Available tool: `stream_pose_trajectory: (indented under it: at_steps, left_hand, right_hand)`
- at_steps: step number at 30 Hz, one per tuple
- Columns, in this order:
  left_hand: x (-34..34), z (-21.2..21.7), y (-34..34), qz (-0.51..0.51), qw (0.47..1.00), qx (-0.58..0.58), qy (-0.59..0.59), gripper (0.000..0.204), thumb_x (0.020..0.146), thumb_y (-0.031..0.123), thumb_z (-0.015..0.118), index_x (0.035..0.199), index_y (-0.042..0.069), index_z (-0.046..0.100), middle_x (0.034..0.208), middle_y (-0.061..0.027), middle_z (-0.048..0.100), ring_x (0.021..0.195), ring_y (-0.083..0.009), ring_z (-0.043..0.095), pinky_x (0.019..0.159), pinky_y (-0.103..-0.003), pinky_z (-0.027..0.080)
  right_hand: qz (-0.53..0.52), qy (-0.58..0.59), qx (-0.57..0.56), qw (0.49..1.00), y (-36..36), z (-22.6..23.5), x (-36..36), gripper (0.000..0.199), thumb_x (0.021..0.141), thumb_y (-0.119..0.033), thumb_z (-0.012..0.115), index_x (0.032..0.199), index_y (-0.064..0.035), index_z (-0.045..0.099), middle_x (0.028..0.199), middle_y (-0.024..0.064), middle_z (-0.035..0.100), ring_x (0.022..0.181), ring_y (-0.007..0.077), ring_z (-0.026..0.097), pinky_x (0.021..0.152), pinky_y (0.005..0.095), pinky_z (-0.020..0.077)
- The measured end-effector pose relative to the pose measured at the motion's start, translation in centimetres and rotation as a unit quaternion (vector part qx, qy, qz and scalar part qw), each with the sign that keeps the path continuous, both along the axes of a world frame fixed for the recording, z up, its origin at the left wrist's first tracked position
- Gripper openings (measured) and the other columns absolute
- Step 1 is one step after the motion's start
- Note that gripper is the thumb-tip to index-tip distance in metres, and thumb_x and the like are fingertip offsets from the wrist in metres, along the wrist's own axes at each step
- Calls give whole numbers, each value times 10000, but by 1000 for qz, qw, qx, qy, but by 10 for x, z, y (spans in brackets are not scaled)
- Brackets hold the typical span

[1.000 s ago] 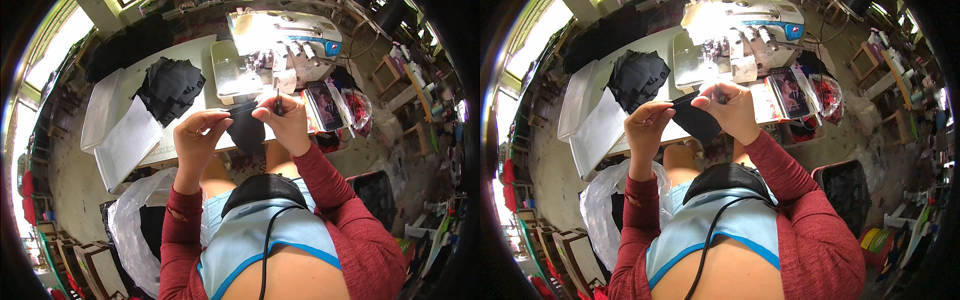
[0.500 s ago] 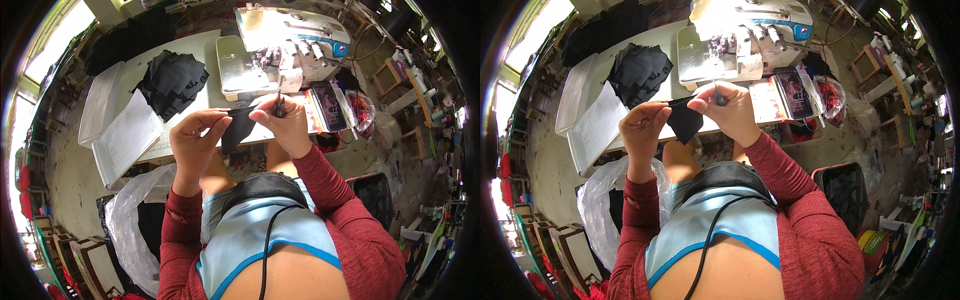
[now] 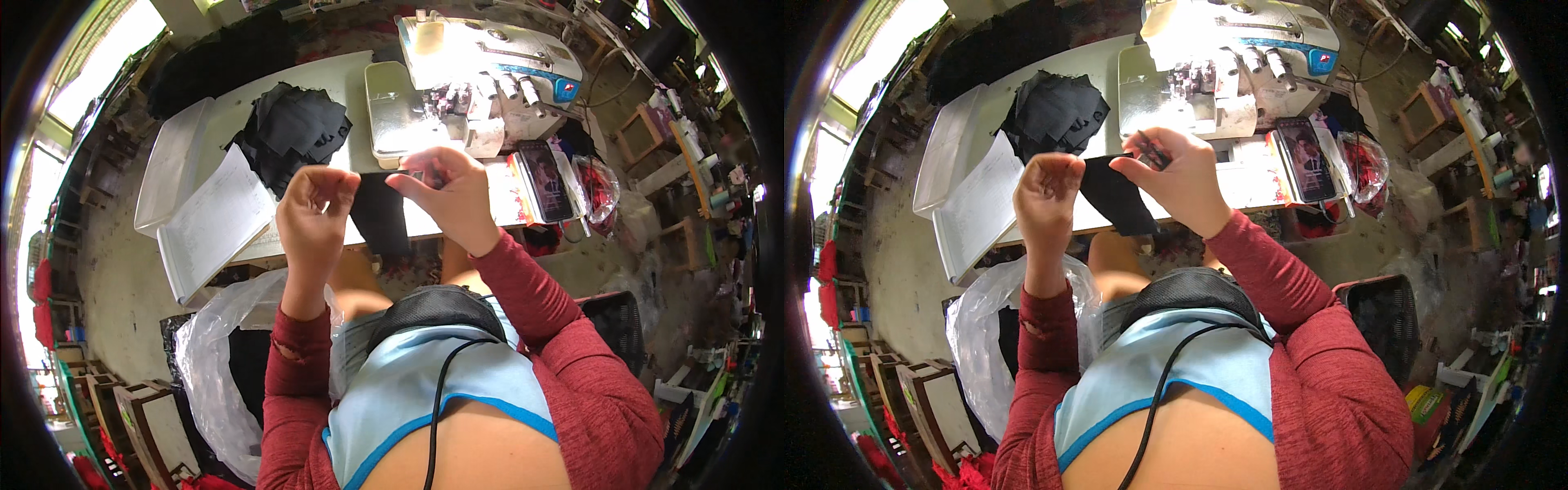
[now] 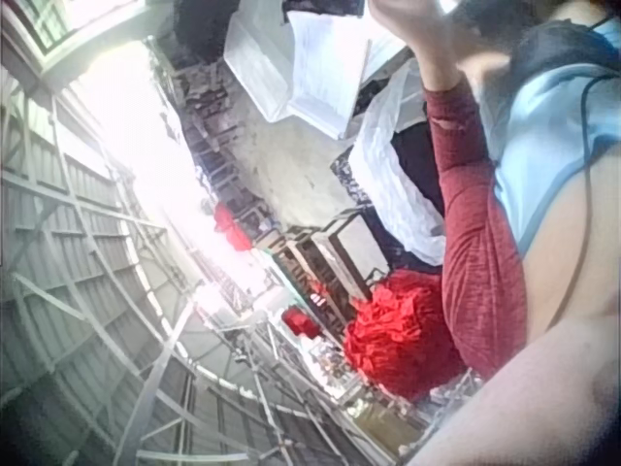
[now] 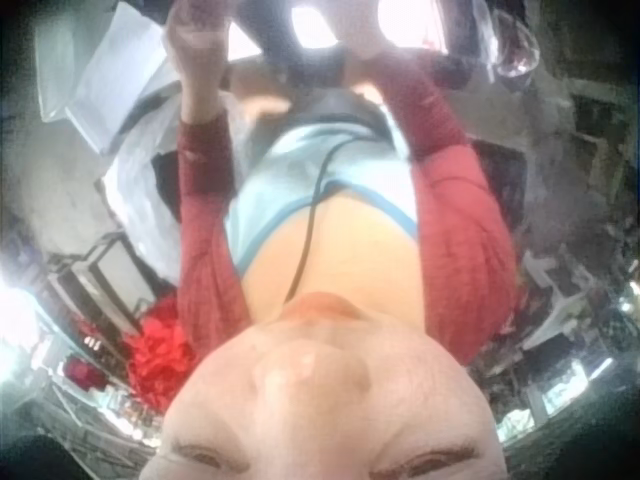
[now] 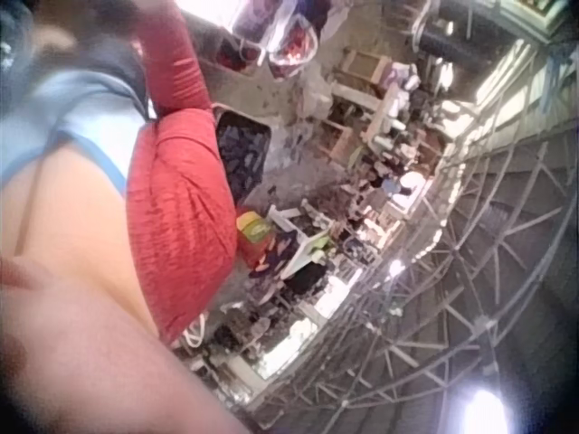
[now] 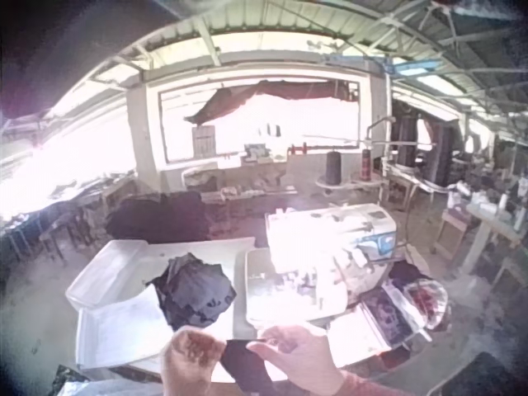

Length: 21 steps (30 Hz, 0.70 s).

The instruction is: The person repeatedly cuts small pieces from a long strip of black fabric using scissors. They trim the strip, fold it, and cut off sections, placing the cut pieces into a pile on the table.

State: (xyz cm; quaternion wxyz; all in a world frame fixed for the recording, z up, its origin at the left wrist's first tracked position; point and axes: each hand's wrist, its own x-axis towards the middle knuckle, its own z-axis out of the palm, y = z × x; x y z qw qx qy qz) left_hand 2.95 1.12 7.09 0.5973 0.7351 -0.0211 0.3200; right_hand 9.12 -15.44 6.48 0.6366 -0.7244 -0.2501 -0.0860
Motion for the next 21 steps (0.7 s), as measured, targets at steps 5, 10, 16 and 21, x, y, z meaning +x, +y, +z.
stream_pose_trajectory:
  at_steps: [5, 10, 16, 21]
  left_hand:
    - [90, 1, 5, 61, 955, 282, -64, 148, 751, 38, 646, 888, 68, 602, 762, -93, 625, 744, -266, 607, 679, -373, 474]
    - [130, -45, -20, 80, 930, 347, -93, 182, 699, 143, 710, 868, 115, 650, 765, -28, 635, 713, -224, 593, 655, -332, 450]
    - [109, -58, -33, 94, 920, 367, -101, 85, 796, 145, 626, 765, 91, 684, 835, -46, 659, 798, -240, 580, 744, -362, 439]
    - [95, -72, -39, 6, 914, 396, -92, 347, 880, 373, 547, 1026, 90, 685, 1026, -91, 661, 1002, -284, 580, 899, -395, 408]
  right_hand:
    - [-59, 26, 79, 995, 36, -33, 29, 162, 764, -96, 719, 856, 0, 628, 714, 64, 636, 641, 65, 554, 592, 230, 467]
    - [-109, 103, 71, 986, 22, -77, 50, 153, 759, -76, 683, 873, 6, 623, 711, 37, 592, 659, 80, 530, 621, 259, 471]
    - [-82, 48, 46, 994, 1, -86, 46, 199, 822, -102, 670, 985, 6, 639, 816, 19, 648, 682, 72, 556, 631, 224, 478]
    - [-85, 86, 88, 989, -23, -90, 48, 140, 846, -64, 629, 955, 24, 641, 829, 59, 655, 718, 83, 585, 636, 237, 479]
